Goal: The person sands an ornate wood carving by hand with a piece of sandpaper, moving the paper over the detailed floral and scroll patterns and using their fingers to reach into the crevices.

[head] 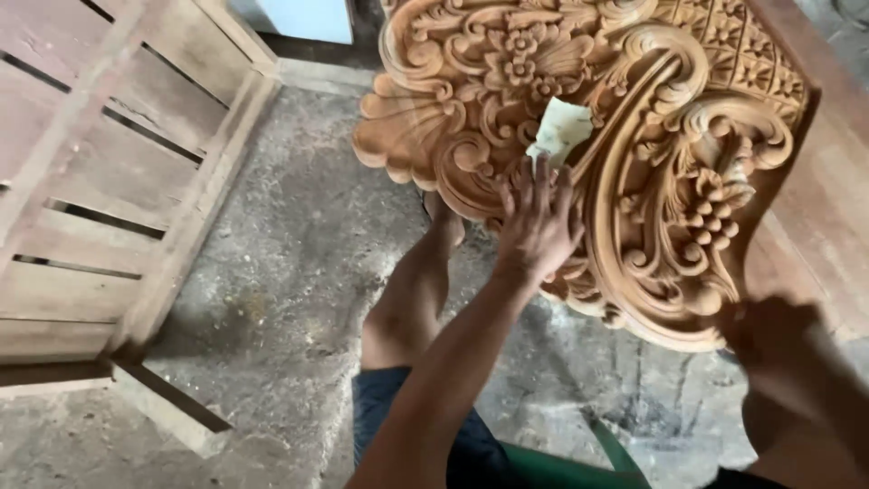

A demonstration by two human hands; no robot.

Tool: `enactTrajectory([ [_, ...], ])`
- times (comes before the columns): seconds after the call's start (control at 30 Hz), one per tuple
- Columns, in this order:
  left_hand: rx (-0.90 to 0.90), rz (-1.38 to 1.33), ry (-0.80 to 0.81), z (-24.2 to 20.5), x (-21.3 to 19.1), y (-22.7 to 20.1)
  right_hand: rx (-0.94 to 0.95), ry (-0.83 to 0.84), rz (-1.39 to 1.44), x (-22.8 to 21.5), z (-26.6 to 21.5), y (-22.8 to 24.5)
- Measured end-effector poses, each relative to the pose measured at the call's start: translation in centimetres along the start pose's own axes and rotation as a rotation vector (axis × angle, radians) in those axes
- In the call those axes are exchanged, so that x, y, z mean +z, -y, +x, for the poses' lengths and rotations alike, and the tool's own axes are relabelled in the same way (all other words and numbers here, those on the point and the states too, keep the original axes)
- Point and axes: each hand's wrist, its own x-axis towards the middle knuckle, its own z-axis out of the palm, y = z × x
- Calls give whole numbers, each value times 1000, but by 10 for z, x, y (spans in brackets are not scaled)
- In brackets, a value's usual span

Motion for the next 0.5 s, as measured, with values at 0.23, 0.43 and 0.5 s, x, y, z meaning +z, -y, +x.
enactTrajectory([
  [0.23,0,34,-15,2,2,2,289,269,-7,-4,34,89],
  [0.43,-9,49,6,-5,6,0,-138,-313,-48,-4,25,111],
  [0.5,-6,45,-18,-2,2,0,-139,-326,-185,2,45,110],
])
